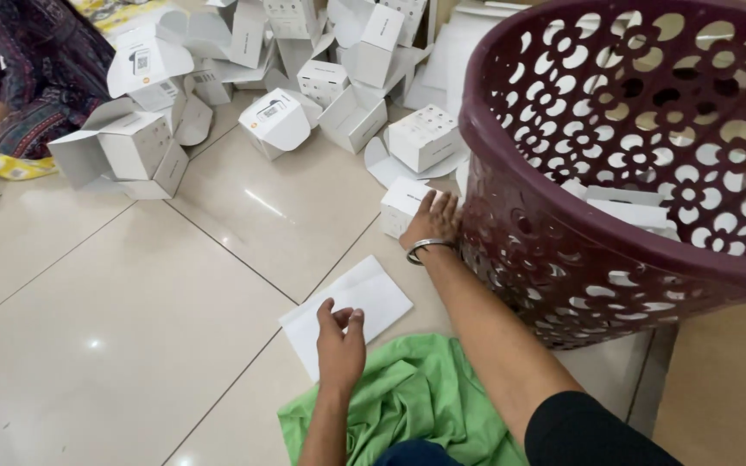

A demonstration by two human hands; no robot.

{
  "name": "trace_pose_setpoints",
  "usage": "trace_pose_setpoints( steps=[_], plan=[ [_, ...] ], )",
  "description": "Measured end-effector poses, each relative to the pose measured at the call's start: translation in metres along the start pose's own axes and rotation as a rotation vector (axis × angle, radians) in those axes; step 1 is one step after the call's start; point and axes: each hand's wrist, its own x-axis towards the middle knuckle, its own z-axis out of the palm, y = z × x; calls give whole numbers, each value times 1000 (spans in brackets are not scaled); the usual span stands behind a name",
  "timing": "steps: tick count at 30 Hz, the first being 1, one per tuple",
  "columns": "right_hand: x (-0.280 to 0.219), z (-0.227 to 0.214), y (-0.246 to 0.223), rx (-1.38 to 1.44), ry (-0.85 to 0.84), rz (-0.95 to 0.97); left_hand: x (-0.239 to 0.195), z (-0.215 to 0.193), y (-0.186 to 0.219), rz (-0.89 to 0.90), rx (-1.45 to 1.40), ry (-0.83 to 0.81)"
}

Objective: The person sorts and inserts cards into small cardboard boxes.

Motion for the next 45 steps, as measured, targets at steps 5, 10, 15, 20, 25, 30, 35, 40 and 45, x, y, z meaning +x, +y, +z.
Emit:
trace_pose_setpoints(
  steps=[5,10,15,20,25,30,35,40,45],
  plan=[
    [-35,-11,-7,80,27,-41,0,-41,-43,-167,-73,159],
    [-35,20,6,90,-9,-106,-23,-51,-44,-262,-45,239],
    [-60,13,-5,-43,-162,-415,-54,-70,-44,-83,23,205],
    [-179,-25,-46,258,192,-742,-91,-137,-33,-109,44,275],
    [-310,-15,-85,465,393,-1270,-142,-229,-28,-109,-9,384],
    [-393,53,-108,570,171,-1800,-208,-301,-104,-342,222,523],
    [-409,71,-120,39,200,-1752,-278,-329,-134,-444,579,479],
    [-375,143,-128,-146,-241,-1395,-253,-311,-151,-40,589,435],
    [-407,170,-136,350,-450,-870,-247,-288,-110,-164,628,249]
  ],
)
